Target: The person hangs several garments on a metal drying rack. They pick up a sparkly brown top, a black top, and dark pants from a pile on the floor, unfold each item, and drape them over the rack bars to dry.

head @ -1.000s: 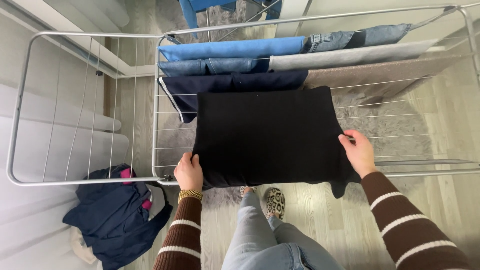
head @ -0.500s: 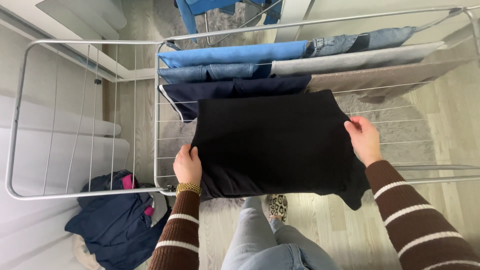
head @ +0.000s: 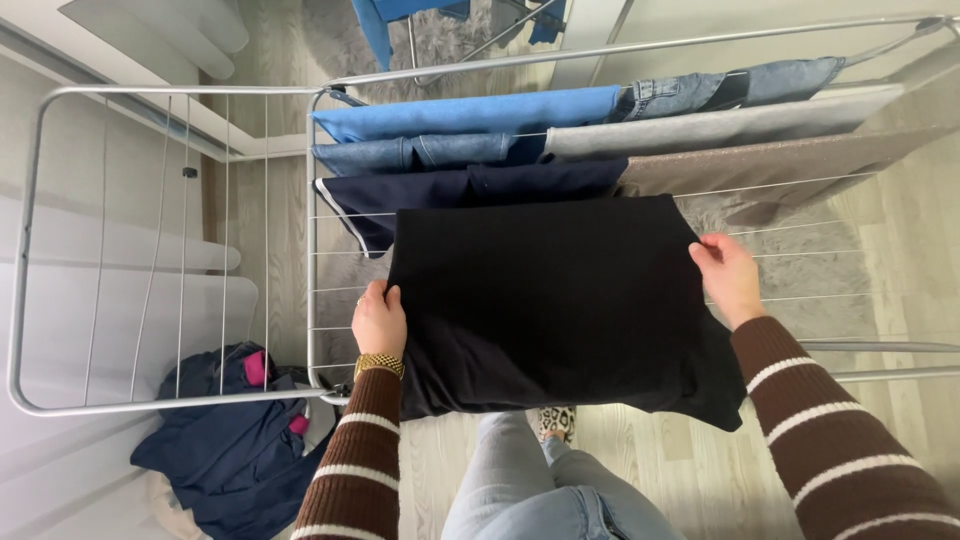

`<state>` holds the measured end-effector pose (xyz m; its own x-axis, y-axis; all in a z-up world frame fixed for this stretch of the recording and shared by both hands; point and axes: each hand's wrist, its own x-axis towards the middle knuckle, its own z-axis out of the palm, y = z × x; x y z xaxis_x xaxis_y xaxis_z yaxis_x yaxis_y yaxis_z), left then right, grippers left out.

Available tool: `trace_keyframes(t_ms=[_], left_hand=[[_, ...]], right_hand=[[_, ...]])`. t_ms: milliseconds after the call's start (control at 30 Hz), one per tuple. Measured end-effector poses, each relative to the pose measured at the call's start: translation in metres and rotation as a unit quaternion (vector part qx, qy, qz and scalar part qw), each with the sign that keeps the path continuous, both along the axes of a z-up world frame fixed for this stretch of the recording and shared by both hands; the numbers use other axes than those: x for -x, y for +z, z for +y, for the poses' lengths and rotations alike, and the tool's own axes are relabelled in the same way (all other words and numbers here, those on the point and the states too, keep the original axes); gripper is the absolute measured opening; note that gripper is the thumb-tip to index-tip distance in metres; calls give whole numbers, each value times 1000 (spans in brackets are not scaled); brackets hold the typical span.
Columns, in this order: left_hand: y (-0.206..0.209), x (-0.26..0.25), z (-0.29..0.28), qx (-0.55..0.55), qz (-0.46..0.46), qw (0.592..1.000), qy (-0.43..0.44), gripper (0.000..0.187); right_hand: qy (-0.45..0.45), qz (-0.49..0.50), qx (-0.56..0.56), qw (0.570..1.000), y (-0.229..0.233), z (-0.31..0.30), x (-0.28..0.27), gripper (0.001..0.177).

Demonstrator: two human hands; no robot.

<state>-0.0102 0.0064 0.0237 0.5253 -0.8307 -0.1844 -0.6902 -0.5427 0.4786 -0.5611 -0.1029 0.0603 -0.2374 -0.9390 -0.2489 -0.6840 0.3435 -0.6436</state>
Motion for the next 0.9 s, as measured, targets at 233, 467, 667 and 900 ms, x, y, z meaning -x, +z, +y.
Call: trace_keyframes(t_ms=[233,467,667,900], left_hand=[[8,0,23,-94,53,994,11,31],[13,-9,75,-138,55,989,-17,42],[33,-2,89,-171,25,984,-40,49],[-15,-9,89,-139,-37,988,-61,43]], right_hand=[[-62,-175,-55,981,-3,32,-6,34],[50,76,-175,980,16,81,10,56],[91,141,-207,964,27,102,13,58],[56,114,-164,978,8,96,25,54]])
